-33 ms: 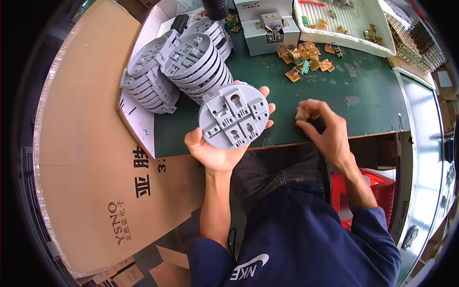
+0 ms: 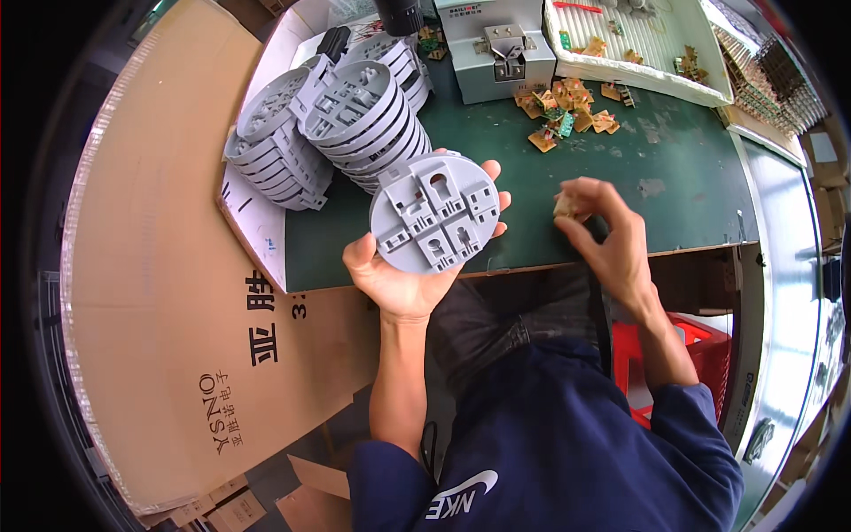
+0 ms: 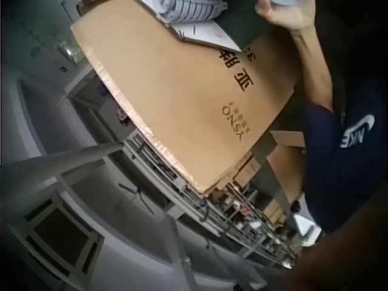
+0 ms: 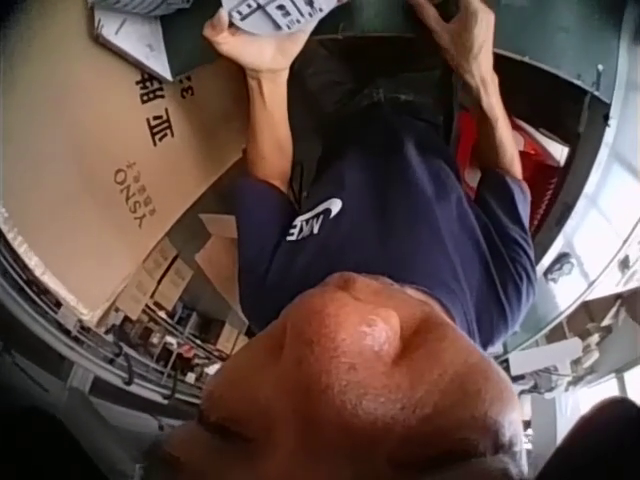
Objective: The user is assembling electronic components by inserting circuit boards into plastic housings and using an overhead power tool to secure them.
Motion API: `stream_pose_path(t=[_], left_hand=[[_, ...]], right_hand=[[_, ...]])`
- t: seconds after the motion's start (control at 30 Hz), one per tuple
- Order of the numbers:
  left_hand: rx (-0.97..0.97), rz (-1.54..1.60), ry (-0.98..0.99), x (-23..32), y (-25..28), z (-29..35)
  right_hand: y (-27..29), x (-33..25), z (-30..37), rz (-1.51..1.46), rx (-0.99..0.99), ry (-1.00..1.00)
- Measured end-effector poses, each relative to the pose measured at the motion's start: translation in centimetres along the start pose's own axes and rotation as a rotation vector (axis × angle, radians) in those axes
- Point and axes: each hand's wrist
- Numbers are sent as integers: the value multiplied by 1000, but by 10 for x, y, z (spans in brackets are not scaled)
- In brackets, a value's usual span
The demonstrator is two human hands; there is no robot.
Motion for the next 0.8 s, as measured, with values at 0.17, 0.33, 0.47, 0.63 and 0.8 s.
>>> stream_pose_path(t=[0.17, 0.33, 0.47, 0.63, 0.8], left_hand=[[-6, -1, 2, 1, 1, -1], [23, -16, -4, 1, -2, -5], [30, -60, 13, 4, -3, -4], [14, -103, 38, 4, -3, -4], [53, -206, 96, 0, -7, -6]], right_hand=[[13, 12, -15, -597, -23, -120], [25, 25, -24, -1075, 5, -218], [27, 26, -24, -1147, 40, -205], [29, 34, -21, -1232, -66, -94], [28, 32, -19, -1046, 0, -72]])
Point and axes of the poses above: each hand's wrist, its own z-axis away from the middle knuckle, its own y-axis out of the back of the hand, x = y × z, and after that the axes turned 11 degrees about -x, right-handed
